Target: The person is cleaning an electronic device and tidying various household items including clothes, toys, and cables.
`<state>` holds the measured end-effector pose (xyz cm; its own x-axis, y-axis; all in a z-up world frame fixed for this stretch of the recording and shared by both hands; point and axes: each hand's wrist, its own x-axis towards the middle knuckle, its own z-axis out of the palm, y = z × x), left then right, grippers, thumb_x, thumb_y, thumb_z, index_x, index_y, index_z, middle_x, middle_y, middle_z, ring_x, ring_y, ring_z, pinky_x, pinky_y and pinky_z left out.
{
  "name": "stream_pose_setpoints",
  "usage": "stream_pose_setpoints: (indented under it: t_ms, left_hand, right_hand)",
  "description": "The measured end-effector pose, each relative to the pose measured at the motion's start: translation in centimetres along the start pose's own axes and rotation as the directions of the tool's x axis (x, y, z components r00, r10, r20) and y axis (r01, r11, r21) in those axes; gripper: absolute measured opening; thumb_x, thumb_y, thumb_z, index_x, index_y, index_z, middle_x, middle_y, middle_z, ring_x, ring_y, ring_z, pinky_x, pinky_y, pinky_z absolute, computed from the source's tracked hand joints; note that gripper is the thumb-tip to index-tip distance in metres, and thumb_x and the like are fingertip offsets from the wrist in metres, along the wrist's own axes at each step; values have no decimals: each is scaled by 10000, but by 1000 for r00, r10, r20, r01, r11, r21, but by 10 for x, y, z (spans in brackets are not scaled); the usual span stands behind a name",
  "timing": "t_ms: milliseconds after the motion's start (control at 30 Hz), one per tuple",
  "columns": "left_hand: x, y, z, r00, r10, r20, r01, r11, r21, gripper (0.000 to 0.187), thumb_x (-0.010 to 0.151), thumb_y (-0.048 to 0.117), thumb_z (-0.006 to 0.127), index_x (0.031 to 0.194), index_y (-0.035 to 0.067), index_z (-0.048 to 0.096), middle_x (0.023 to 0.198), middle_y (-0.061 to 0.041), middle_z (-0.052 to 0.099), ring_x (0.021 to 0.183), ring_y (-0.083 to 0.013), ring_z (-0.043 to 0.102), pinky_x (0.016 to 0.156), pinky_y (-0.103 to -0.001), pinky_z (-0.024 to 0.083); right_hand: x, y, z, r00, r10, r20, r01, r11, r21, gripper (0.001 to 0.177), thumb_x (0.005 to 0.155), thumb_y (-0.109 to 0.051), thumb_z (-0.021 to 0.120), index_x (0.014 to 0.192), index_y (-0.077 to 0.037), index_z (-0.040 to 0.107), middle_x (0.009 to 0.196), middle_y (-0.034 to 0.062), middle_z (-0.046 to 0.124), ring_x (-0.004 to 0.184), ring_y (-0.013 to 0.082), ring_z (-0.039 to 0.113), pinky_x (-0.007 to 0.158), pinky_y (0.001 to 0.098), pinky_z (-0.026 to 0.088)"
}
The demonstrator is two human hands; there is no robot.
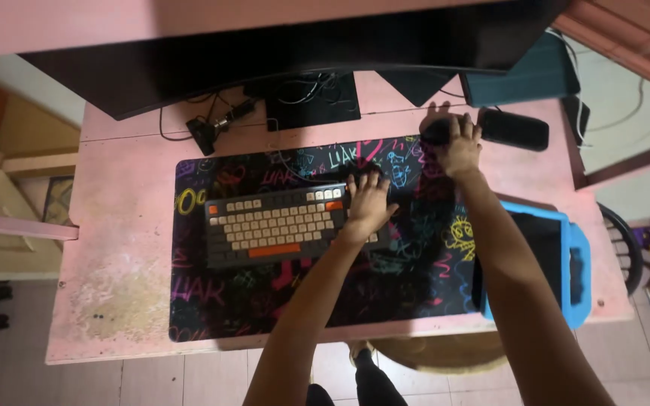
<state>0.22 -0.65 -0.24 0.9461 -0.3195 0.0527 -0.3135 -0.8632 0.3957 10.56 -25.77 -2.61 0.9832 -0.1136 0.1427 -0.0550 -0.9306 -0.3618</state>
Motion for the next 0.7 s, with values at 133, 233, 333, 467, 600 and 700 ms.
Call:
stream_pose_setpoints:
  t_ms: [133, 233, 333, 467, 600, 700]
  left_hand:
    - [2, -6, 14, 1000, -2, 20, 2, 1000, 16, 677, 774, 386, 820, 1343, 101, 590, 1485, -179, 474, 1406, -374, 375, 1216, -637, 109]
    - [0, -9, 20, 1000, -15, -6, 15, 999, -38, 628, 723, 337, 823, 1276, 117, 622, 1432, -170, 512, 1374, -367, 399, 1210, -626, 119]
    - [0, -18, 36, 989, 29, -145, -45, 993, -108, 510, 776, 303, 798, 1220, 106, 642, 1378, -164, 558, 1345, -366, 458, 1239, -625, 155]
    - [1, -30, 52, 982, 4, -191, -43, 978, -202, 408, 902, 256, 721, 1283, 130, 648, 1333, -127, 592, 1334, -354, 502, 1251, -574, 260]
    - [-7, -22, 33, 983, 60, -173, -83, 988, -130, 496, 850, 262, 747, 1309, 114, 630, 1447, -151, 524, 1389, -335, 448, 1224, -613, 189]
    - [-18, -17, 17, 987, 89, -130, -96, 994, -45, 592, 794, 275, 767, 1334, 103, 597, 1509, -138, 454, 1422, -343, 371, 1196, -636, 141]
  right_hand:
    - [22, -27, -16, 945, 155, 288, -186, 979, 84, 1059, 815, -498, 800, 1664, -216, 234, 1664, 157, 127, 1421, 557, 37, 1044, 758, 235]
    - [2, -50, -20, 924, 154, 349, -153, 988, -30, 873, 855, -551, 791, 1536, -139, 432, 1599, 171, 249, 1481, 475, 200, 1150, 712, 295]
    - [-33, -73, -17, 945, 51, 324, -15, 993, -113, 468, 898, -399, 793, 1303, -201, 668, 1689, 115, 211, 1508, 429, 232, 1203, 687, 282]
    - [-98, -98, -23, 954, -119, 274, 134, 990, -36, 728, 652, -205, 870, 1331, -199, 607, 1656, 130, 200, 1483, 441, 237, 1178, 613, 328]
    - [-159, -91, -8, 993, -85, 82, 79, 995, 68, 869, 644, -187, 863, 1443, -170, 523, 1637, 235, 222, 1409, 523, 287, 1090, 629, 367]
    - [-202, -101, -12, 996, 10, 93, -16, 998, 60, 861, 709, -193, 833, 1495, -181, 480, 1619, 249, 280, 1364, 494, 363, 1080, 627, 397]
